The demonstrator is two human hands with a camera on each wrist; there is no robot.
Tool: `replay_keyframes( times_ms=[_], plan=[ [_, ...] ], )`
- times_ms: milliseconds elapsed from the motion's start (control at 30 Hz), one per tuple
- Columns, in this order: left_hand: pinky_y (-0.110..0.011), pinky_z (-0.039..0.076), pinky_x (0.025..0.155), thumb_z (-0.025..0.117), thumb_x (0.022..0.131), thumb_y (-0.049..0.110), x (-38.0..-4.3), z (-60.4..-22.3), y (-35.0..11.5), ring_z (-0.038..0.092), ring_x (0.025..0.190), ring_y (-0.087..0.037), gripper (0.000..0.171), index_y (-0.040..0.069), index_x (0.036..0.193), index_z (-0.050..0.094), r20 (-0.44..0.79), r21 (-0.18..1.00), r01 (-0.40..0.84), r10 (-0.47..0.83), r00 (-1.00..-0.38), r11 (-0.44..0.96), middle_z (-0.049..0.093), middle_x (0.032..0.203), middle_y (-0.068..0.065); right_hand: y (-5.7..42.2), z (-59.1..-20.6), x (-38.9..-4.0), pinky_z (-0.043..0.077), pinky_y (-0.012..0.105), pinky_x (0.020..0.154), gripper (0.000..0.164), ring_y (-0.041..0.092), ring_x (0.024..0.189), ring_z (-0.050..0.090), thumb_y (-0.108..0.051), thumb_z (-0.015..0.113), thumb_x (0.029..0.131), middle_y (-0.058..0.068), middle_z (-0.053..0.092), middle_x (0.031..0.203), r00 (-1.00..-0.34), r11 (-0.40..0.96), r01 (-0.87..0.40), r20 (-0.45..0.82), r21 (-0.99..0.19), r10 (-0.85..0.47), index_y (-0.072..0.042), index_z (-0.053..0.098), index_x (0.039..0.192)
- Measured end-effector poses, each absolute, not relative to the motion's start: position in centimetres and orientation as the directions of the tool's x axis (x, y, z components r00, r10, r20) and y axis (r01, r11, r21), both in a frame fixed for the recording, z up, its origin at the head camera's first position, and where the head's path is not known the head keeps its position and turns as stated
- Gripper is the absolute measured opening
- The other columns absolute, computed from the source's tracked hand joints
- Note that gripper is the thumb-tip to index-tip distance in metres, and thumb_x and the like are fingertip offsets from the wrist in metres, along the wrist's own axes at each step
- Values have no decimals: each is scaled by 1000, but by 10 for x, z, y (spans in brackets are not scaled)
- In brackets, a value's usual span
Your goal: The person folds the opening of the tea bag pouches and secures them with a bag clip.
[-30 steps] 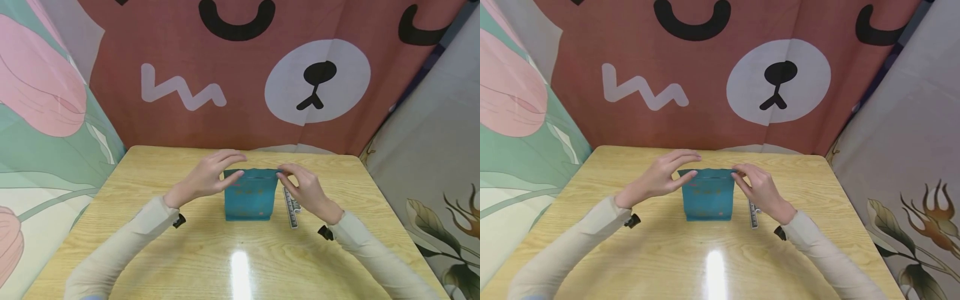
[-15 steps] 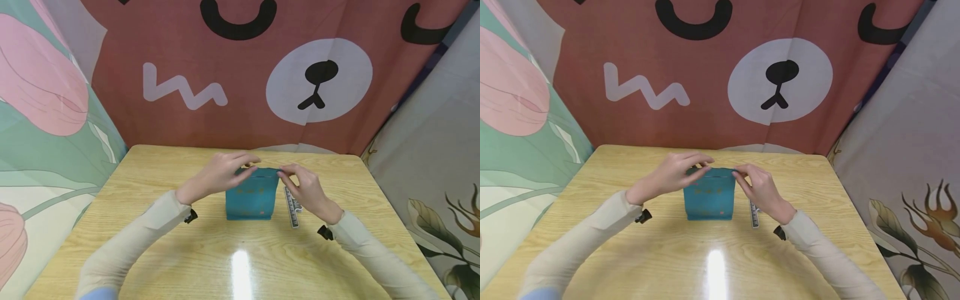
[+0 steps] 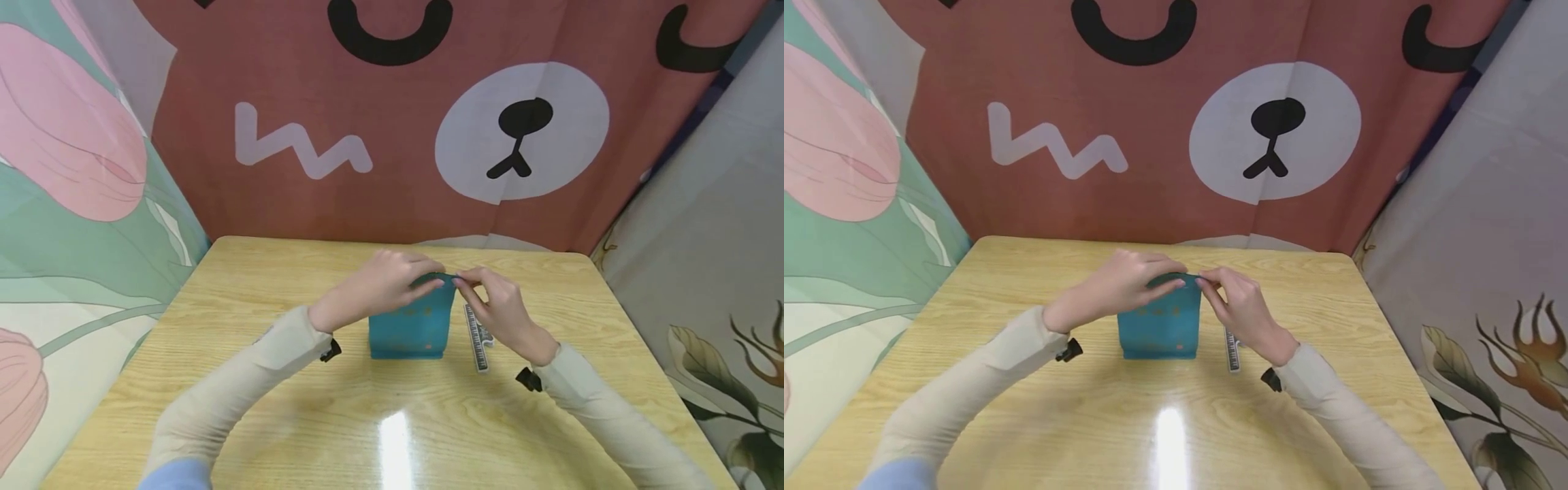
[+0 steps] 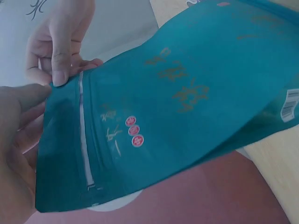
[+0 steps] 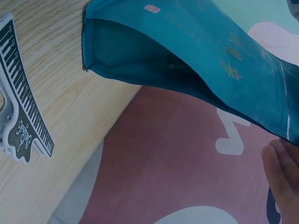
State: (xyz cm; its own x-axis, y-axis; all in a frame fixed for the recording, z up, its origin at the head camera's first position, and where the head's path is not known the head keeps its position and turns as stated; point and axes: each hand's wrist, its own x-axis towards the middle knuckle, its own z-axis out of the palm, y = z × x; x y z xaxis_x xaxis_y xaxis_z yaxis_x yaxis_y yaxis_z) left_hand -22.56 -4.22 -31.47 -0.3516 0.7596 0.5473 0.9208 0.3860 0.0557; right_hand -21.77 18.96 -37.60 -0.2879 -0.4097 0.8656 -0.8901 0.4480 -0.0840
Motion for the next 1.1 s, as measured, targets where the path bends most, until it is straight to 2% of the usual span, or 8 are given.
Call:
replay_keyframes(
  times_ms=[300,600,767,967,1100],
  plan=[
    [-16,48,62,69,94,5,-227,-318,-38,66,71,-10,18,4,111,74,526,96,921,766,-369,377,73,96,-4,189,-374,-218,55,28,59,23,19,66,67,-19,60,101,10,68,82,-280,454,-889,865,-69,-416,4,64,97],
    [-15,47,60,67,94,1,-229,-319,-37,67,69,-10,19,5,110,75,538,127,927,761,-363,353,74,95,-5,190,-375,-215,56,28,61,20,21,68,69,-16,60,100,12,68,82,-308,475,-876,852,-81,-424,4,63,98],
    [-15,47,62,67,94,1,-233,-319,-36,67,70,-10,20,5,112,75,559,113,936,758,-336,332,75,95,-4,189,-376,-216,56,29,60,21,23,67,69,-15,60,100,13,68,82,-319,481,-871,859,-100,-399,5,63,99],
    [-15,44,56,69,91,-2,-239,-320,-36,64,63,-8,20,6,107,77,599,97,946,740,-305,311,75,89,-3,189,-377,-219,57,28,63,22,23,69,70,-15,59,100,16,68,85,-341,482,-867,856,-127,-388,6,63,99],
    [-15,43,54,69,91,-2,-242,-320,-36,65,64,-10,20,5,107,77,605,108,949,738,-299,296,75,94,-4,188,-377,-220,57,28,63,11,24,69,70,-3,66,94,16,69,86,-353,489,-862,854,-138,-383,6,63,99]
  ],
)
